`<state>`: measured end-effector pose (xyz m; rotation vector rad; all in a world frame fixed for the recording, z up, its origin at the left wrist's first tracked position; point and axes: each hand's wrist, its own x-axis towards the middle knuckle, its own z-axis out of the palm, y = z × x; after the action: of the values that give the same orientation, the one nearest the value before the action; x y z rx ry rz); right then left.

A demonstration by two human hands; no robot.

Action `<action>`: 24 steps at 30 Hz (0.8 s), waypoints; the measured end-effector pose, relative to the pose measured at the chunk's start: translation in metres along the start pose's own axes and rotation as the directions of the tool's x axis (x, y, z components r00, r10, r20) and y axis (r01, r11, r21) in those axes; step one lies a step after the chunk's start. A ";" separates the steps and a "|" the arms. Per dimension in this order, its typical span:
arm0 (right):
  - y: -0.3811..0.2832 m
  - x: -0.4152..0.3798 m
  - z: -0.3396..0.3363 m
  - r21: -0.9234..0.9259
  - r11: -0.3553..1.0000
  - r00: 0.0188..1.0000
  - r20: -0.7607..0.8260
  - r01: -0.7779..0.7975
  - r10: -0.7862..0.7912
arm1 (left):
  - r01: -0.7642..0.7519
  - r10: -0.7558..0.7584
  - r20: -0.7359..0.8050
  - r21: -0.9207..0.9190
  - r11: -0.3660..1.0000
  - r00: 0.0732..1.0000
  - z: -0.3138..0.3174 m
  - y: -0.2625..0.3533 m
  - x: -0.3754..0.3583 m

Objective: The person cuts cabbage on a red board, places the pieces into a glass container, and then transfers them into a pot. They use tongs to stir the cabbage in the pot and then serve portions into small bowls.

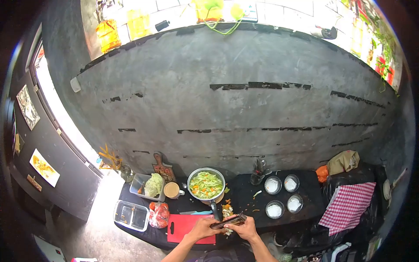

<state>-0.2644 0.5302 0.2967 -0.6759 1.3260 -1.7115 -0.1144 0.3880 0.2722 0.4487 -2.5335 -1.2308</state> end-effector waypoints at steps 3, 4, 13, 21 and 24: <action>0.008 0.000 0.028 0.024 0.997 0.998 -0.021 0.068 -0.068 | -0.151 0.150 -0.099 -0.005 0.988 0.984 -0.017 -0.011 -0.010; 0.009 -0.002 0.038 0.054 0.998 0.999 -0.013 0.033 -0.032 | -0.176 0.174 -0.114 -0.010 0.984 0.978 -0.025 -0.009 -0.012; 0.021 0.003 0.066 -0.120 0.989 0.996 -0.046 -0.084 0.079 | 0.055 -0.056 0.050 0.033 0.998 0.997 -0.054 -0.012 -0.039; 0.024 0.013 0.070 -0.254 0.965 0.998 -0.023 -0.062 0.058 | 0.157 -0.167 0.110 0.092 0.983 0.980 -0.067 -0.027 -0.038; 0.015 0.024 0.065 -0.251 0.966 0.999 -0.007 -0.053 0.053 | 0.175 -0.176 0.022 0.019 0.984 0.984 -0.070 -0.021 -0.033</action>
<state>-0.2191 0.4762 0.2996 -0.7761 1.5636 -1.5144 -0.0546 0.3390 0.2927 0.6782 -2.5722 -1.2826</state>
